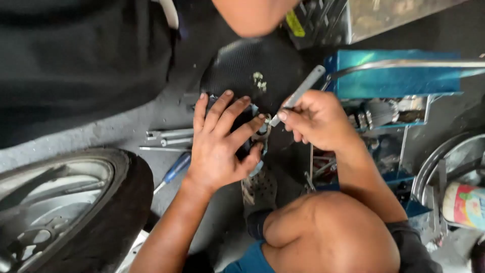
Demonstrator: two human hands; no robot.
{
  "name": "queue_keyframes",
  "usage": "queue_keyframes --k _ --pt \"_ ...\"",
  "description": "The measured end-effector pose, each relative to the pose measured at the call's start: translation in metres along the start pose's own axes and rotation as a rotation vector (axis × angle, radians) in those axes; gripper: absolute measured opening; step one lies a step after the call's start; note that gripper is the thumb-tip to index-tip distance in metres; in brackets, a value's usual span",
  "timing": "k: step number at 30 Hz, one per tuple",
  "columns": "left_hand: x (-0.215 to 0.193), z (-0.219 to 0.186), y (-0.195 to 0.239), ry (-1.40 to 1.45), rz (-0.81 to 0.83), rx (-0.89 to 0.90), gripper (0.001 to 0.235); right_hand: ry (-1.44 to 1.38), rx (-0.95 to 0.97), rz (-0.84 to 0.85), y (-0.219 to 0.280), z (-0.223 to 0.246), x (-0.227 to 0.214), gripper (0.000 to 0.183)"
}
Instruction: The person uses a wrench to tighten a bolt on a motorcycle part while holding a cloth underneath. The person continues to adjust the bolt with the wrench throughout the video.
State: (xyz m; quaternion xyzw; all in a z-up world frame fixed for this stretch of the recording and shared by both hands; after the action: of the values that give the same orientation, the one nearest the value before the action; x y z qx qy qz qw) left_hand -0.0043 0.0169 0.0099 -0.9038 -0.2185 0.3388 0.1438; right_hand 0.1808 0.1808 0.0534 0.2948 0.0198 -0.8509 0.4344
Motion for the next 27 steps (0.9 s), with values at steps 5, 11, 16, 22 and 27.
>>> queue_keyframes --k 5,11,16,22,27 --pt "0.012 -0.004 0.027 -0.048 0.043 0.002 0.043 -0.084 0.056 -0.165 0.035 -0.022 0.016 0.017" --pt "0.016 -0.004 0.03 -0.064 0.013 -0.006 0.044 -0.136 0.025 -0.136 0.029 -0.015 0.018 0.018" --pt "0.013 -0.003 0.027 -0.035 0.019 -0.03 0.043 -0.199 0.034 -0.112 0.025 -0.019 0.013 0.017" --pt "0.009 -0.006 0.027 -0.003 0.055 -0.058 0.043 -0.142 -0.069 -0.035 0.025 -0.014 0.013 0.012" --pt "0.01 -0.004 0.026 0.011 0.057 -0.053 0.043 -0.194 -0.081 -0.034 0.024 -0.016 0.012 0.012"
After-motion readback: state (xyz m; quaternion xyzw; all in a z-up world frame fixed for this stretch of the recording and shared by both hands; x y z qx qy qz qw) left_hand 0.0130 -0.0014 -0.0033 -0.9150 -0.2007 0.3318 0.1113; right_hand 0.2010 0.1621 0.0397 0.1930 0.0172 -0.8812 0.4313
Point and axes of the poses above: each hand's wrist, its own y-axis away from the middle knuckle, its own x-axis out of the palm, z = x × y, the point moved 2 cm from there along -y, towards the middle knuckle, and after that the axes turned 7 degrees about -x, right-handed, at the moved point
